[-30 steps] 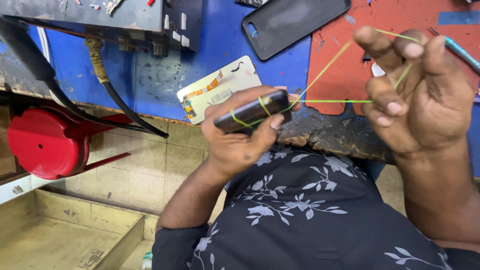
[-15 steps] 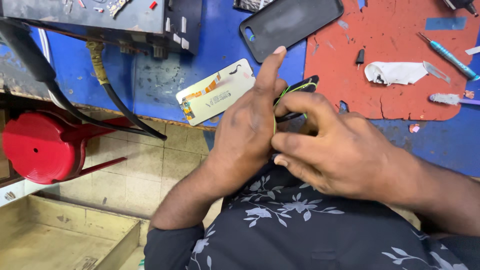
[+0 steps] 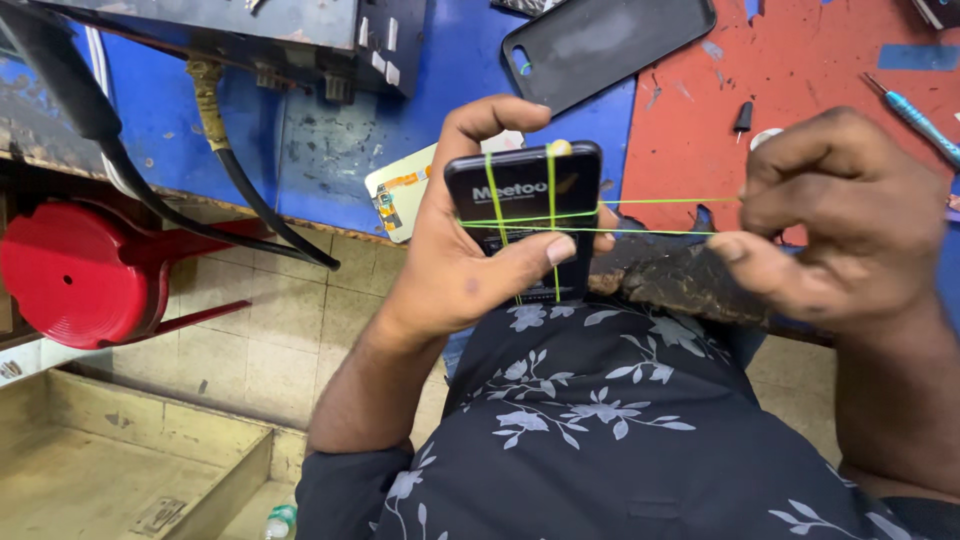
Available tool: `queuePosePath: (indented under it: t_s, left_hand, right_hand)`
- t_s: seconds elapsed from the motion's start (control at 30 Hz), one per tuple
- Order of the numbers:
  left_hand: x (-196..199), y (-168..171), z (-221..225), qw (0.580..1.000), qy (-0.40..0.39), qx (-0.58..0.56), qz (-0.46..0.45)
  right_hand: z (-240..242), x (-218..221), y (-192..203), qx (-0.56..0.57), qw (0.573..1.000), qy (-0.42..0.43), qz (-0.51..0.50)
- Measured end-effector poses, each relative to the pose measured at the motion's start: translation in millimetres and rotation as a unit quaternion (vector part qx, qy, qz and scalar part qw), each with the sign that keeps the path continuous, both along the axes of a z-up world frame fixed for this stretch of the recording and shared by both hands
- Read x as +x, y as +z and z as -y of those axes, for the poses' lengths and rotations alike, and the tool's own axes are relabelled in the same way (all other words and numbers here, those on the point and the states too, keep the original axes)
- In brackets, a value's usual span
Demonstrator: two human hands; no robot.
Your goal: The person places a smartphone back cover over the internal components and presses it into place. They wipe the edges with a cloth, then wrap multiple rubber bands around the phone to hold the back cover while the adhesive sets.
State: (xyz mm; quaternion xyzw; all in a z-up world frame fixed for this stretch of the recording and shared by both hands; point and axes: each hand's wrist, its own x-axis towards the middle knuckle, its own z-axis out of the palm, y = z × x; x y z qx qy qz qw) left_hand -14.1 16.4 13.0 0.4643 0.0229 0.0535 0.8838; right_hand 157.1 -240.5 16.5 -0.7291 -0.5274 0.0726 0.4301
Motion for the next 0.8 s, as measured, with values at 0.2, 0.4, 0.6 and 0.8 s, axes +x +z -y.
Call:
queuePosePath:
  t_s: [0.2, 0.4, 0.6, 0.8]
  left_hand:
    - [4, -8, 3, 0.997, 0.004, -0.077, 0.017]
    - [6, -9, 10, 0.996, 0.021, -0.082, 0.024]
    - [0, -8, 16, 0.995, 0.052, 0.063, 0.063]
    - [2, -10, 25, 0.967, 0.111, 0.206, 0.105]
  right_hand:
    - [14, 7, 6, 0.03, 0.975, 0.029, -0.22]
    - [7, 3, -29, 0.213, 0.834, 0.118, -0.495]
    - [1, -13, -50, 0.271, 0.641, 0.072, -0.714]
    - [-18, -21, -48, 0.298, 0.549, 0.107, -0.773]
